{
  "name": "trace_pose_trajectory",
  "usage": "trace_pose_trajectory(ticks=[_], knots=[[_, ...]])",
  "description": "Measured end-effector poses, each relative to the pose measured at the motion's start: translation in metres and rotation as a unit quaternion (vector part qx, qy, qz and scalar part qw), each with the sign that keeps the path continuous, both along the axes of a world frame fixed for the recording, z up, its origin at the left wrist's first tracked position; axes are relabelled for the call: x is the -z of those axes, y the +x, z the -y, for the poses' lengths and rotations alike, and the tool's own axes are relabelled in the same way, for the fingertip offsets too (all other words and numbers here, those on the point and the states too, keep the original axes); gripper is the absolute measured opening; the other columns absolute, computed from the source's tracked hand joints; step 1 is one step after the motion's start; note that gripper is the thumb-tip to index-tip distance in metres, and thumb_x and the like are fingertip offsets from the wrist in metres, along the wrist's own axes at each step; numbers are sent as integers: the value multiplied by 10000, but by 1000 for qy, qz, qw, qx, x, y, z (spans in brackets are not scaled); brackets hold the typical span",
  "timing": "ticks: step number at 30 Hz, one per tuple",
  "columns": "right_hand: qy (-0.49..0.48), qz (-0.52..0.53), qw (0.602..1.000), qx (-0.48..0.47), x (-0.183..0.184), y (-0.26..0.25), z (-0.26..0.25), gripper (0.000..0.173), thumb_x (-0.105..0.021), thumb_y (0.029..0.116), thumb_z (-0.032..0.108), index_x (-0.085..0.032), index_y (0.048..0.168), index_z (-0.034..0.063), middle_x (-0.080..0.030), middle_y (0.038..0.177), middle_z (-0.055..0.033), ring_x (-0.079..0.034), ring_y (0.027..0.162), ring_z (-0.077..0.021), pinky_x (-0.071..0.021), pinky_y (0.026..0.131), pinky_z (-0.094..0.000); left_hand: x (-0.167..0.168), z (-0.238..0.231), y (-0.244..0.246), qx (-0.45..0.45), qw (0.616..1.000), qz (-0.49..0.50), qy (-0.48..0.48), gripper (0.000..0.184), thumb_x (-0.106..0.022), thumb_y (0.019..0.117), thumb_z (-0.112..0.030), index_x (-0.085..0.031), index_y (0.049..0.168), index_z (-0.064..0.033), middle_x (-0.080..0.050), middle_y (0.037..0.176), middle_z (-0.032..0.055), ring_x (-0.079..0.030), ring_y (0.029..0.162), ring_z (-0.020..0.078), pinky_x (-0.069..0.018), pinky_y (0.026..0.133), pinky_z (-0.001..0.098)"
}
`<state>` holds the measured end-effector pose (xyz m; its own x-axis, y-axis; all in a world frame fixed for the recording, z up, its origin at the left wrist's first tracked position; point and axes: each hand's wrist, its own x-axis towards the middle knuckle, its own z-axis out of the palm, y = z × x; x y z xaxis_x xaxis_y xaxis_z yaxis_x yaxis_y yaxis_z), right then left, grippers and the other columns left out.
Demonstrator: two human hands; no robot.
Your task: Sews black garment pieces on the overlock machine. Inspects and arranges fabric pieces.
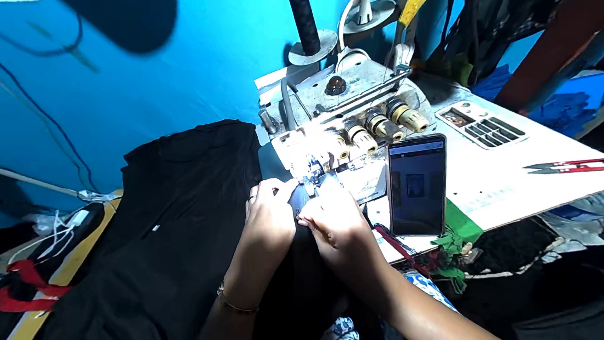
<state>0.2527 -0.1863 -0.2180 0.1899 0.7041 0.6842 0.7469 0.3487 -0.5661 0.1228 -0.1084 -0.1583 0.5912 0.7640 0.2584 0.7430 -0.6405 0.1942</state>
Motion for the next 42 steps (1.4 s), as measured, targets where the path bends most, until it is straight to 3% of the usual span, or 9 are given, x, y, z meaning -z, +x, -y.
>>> trace_pose_trajectory(ticks=[11, 15, 20, 23, 25, 28, 30, 35, 42], knots=[[-76, 98, 992, 37, -3, 55, 25, 160, -605, 963, 124, -762, 960, 155, -673, 895, -21, -629, 945, -236, -516, 824, -413, 0, 9, 5, -1, 999, 33, 0, 405, -498, 999, -38, -672, 1350, -142, -601, 1285, 120, -555, 1177, 343, -473, 940, 530], [-223, 209, 952, -31, -23, 64, 49, 157, -718, 860, -19, -715, 988, 72, -662, 952, -87, -670, 951, -256, -591, 812, -391, -5, 10, -22, 13, 997, 57, -55, 428, -423, 1079, -245, -553, 1474, -143, -539, 1489, 82, -483, 1386, 296, -409, 1114, 544], [-213, 78, 973, 36, -13, 54, 84, 114, -635, 870, 47, -653, 977, 83, -607, 1061, -60, -639, 974, -165, -582, 775, -282, 0, 29, -163, -221, 966, 130, 36, 551, -477, 1061, -343, -533, 1415, 77, -476, 1461, 354, -404, 1396, 540, -307, 1143, 670], [-255, -147, 956, -13, 13, 37, 79, 408, -564, 1026, 377, -567, 1312, 85, -656, 1221, -56, -680, 1069, -127, -583, 917, -338, 17, 50, -225, -480, 872, 90, -31, 912, -606, 953, -556, -375, 1493, 141, -377, 1488, 425, -369, 1413, 548, -291, 1174, 632], [-295, -238, 923, -71, 20, 37, 65, 539, -634, 997, 424, -536, 1408, 90, -684, 1240, -45, -670, 1109, -122, -548, 982, -358, 28, 61, -247, -508, 854, 40, -107, 847, -624, 971, -518, -433, 1425, 170, -460, 1404, 436, -445, 1353, 552, -328, 1139, 651], [-360, -265, 883, -146, 10, 46, 55, 275, -748, 949, 230, -666, 1178, 101, -665, 804, 14, -623, 701, -75, -542, 680, -278, 29, 75, -267, -455, 886, 56, -68, 504, -558, 1038, -298, -579, 1225, 170, -608, 1194, 386, -585, 1174, 491, -405, 1044, 625], [-403, -230, 865, -190, 11, 50, 58, 163, -740, 954, 241, -672, 995, 99, -615, 720, 5, -591, 639, -81, -509, 628, -272, 24, 83, -282, -454, 885, 103, -26, 498, -536, 1044, -264, -560, 1282, 172, -600, 1268, 364, -584, 1242, 405, -409, 1104, 507], [-377, -338, 835, -216, 24, 49, 77, 123, -751, 939, 240, -705, 881, 142, -654, 715, 59, -590, 637, -9, -483, 613, -180, 8, 90, -286, -448, 870, 200, 48, 408, -533, 1036, -191, -570, 1233, 164, -629, 1207, 291, -623, 1135, 213, -474, 1027, 345], [-327, -301, 874, -196, 16, 40, 61, 154, -733, 955, 197, -693, 853, 88, -608, 633, 17, -559, 552, -48, -470, 532, -215, -33, 55, -253, -426, 877, 214, 64, 492, -560, 1037, -232, -504, 1343, 150, -538, 1354, 335, -533, 1276, 320, -392, 1110, 400]])
